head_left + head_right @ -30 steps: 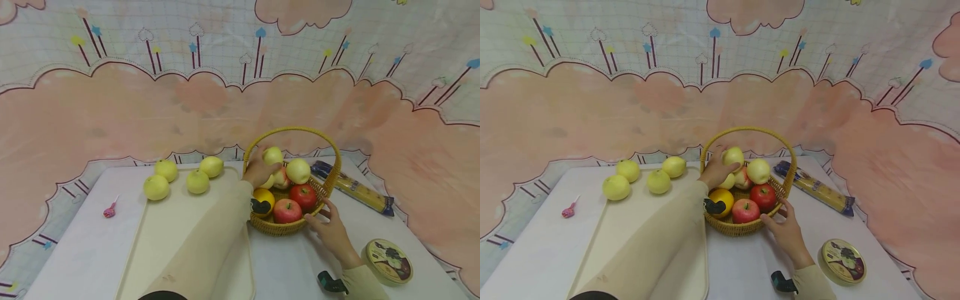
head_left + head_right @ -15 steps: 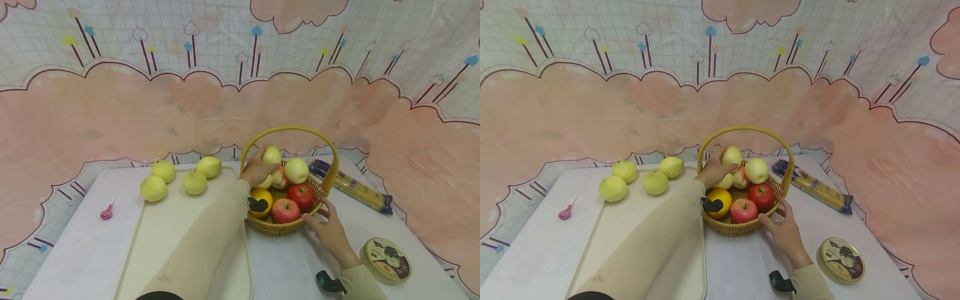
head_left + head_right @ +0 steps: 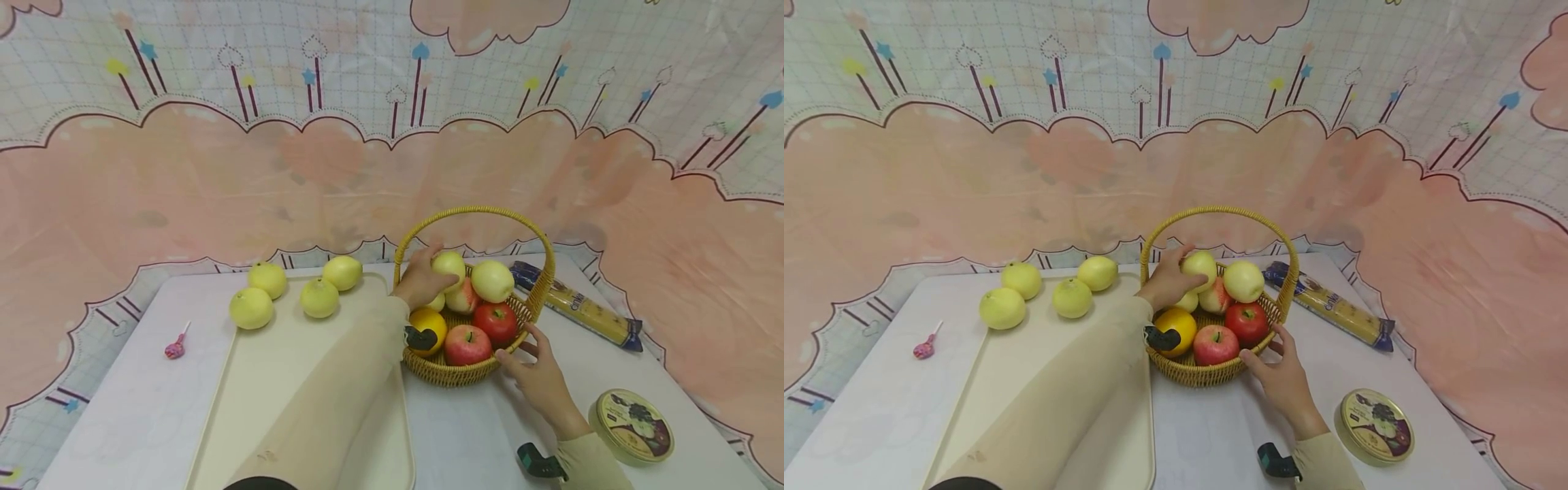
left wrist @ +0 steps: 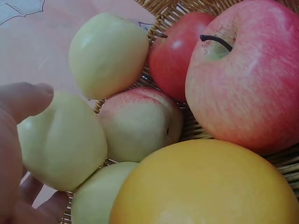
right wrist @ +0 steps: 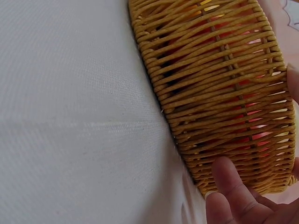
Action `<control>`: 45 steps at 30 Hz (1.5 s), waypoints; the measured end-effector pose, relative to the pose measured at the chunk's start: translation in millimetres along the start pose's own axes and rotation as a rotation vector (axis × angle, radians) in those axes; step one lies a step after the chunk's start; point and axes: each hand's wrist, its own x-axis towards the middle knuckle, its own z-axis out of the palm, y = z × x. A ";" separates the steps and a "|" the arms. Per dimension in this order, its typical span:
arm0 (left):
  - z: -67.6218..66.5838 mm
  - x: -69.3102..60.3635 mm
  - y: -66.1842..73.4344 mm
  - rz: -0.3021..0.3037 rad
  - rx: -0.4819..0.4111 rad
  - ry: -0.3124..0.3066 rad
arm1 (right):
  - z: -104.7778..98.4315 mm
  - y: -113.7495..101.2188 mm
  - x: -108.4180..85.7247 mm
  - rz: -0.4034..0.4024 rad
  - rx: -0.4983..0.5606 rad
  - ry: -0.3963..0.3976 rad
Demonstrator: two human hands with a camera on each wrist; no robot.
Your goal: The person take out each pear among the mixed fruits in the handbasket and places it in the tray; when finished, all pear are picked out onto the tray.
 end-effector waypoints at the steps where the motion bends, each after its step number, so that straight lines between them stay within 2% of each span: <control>1: -0.1 -0.6 0.0 0.003 0.010 -0.006 | 0.1 -0.1 0.0 0.000 -0.001 0.000; 9: -1.3 -6.7 1.2 0.013 0.121 -0.100 | 0.0 -1.9 -0.4 0.004 -0.012 -0.010; 12: -1.0 -9.0 1.4 0.032 0.154 -0.116 | 0.0 -2.2 -0.3 0.006 -0.013 -0.010; 22: 3.8 -13.8 -4.1 0.085 0.172 -0.127 | 0.8 -1.1 -1.3 0.001 -0.017 -0.004; 29: 5.8 -24.9 1.7 0.092 0.197 -0.142 | 0.1 -4.9 -2.5 0.007 0.008 -0.015; 35: 2.5 -35.6 7.6 0.117 0.191 -0.135 | 0.6 -7.3 -2.2 0.002 -0.001 -0.026; 45: -6.0 -53.2 8.7 0.106 0.133 -0.150 | 0.7 -6.6 -1.7 0.014 -0.025 -0.023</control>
